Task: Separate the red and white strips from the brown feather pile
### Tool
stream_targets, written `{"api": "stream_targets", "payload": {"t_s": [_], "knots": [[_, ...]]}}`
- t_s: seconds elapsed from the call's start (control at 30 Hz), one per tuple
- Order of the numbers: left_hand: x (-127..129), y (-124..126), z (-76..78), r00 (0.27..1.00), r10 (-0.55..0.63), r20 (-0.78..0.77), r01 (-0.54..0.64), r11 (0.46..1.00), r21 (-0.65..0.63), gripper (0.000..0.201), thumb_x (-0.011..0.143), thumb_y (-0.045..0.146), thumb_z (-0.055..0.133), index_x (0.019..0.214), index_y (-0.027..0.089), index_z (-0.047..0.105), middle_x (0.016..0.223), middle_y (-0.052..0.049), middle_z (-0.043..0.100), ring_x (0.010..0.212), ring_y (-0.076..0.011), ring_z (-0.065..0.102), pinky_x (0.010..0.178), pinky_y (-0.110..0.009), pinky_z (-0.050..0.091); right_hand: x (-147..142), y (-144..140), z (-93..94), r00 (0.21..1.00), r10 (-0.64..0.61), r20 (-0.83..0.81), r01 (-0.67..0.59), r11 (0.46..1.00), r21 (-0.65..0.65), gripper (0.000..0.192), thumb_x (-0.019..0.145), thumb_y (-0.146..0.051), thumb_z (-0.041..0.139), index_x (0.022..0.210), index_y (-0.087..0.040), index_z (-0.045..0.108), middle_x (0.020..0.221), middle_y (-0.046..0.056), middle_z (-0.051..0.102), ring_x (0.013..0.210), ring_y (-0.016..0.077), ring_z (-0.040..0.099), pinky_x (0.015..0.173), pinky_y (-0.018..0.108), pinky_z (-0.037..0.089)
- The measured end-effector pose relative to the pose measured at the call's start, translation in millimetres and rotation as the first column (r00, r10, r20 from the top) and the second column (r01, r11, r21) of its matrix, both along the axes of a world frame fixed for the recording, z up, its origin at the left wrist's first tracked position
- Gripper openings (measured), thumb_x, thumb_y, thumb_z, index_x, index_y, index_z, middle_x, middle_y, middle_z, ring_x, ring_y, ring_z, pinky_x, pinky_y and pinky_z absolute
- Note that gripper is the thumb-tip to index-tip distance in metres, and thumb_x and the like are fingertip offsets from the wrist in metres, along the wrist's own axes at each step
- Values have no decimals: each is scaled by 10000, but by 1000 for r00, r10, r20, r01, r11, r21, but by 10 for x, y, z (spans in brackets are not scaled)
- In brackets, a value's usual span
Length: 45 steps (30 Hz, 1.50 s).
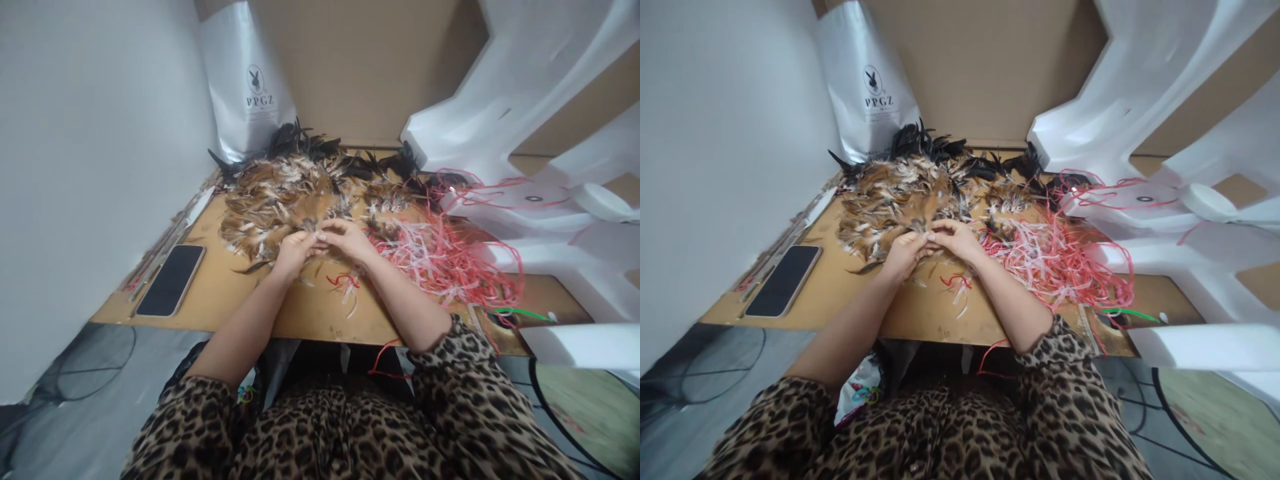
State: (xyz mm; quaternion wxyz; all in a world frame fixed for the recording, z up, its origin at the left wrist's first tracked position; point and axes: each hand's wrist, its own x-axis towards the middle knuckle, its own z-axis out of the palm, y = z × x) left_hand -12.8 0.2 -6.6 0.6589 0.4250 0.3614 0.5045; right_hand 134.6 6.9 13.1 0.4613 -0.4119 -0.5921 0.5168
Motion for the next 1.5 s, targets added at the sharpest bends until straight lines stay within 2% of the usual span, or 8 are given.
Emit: {"api": "stream_targets", "payload": {"t_s": [0.1, 0.23, 0.53, 0.67, 0.93, 1.2, 1.37, 1.5], "knots": [[-23, 12, 34, 981, -10, 192, 20, 998, -51, 236, 690, 284, 685, 859, 122, 658, 909, -89, 694, 762, -114, 644, 672, -202, 470, 28, -23, 41, 982, -6, 190, -31, 982, 187, 439, 642, -356, 689, 1030, -175, 592, 971, 50, 661, 868, 173, 608, 810, 329, 459], [-15, 11, 30, 963, -55, 264, 88, 989, -115, 190, 709, 234, 675, 869, 133, 659, 956, -89, 688, 834, -136, 647, 704, -218, 471, 30, -72, 72, 809, -261, 526, -58, 856, 514, 509, 671, -362, 674, 1122, -160, 557, 1095, 103, 617, 1005, 234, 562, 870, 368, 397], [60, -19, -41, 961, -130, 246, 166, 977, -130, 206, 725, 259, 664, 880, 124, 664, 932, -103, 690, 893, -175, 642, 869, -344, 452, -14, -134, 64, 563, -481, 672, -93, 771, 630, 288, 819, -371, 501, 1005, -169, 589, 918, 96, 655, 903, 232, 555, 851, 356, 285], [66, -22, -43, 974, -107, 201, 131, 985, -111, 218, 695, 269, 689, 838, 106, 675, 888, -109, 696, 830, -164, 649, 831, -322, 464, -3, -128, 101, 529, -448, 721, -107, 807, 581, 257, 792, -366, 535, 936, -165, 602, 891, 93, 651, 868, 224, 557, 817, 339, 311], [35, -13, -5, 986, -27, 164, 38, 997, -67, 219, 692, 287, 691, 838, 125, 675, 938, -90, 691, 808, -117, 643, 707, -207, 460, 296, -42, 358, 681, -85, 727, -171, 948, 270, 239, 752, -310, 557, 901, -154, 661, 828, 28, 678, 728, 133, 577, 669, 228, 379], [29, -10, -2, 991, -12, 135, 20, 998, -55, 257, 672, 312, 701, 839, 121, 661, 884, -84, 693, 699, -92, 630, 630, -195, 446, 393, -268, 533, 305, 328, 894, -454, 875, -167, 179, 675, -210, 557, 777, -174, 698, 697, 0, 672, 571, 94, 530, 574, 209, 358], [37, -16, 4, 993, -28, 117, 37, 997, -70, 262, 663, 312, 706, 830, 115, 661, 872, -82, 694, 679, -88, 625, 607, -183, 435, 301, -395, 471, 79, 194, 978, -382, 912, -150, 196, 655, -327, 612, 768, -197, 705, 713, 42, 674, 594, 147, 551, 539, 252, 330], [40, -25, 14, 994, -48, 100, 56, 996, -73, 264, 664, 310, 704, 827, 107, 663, 866, -92, 697, 670, -91, 624, 600, -189, 431, 211, -437, 416, 38, 113, 993, -318, 943, -95, 120, 636, -235, 611, 711, -207, 700, 666, 56, 665, 577, 163, 558, 511, 259, 317]]}}
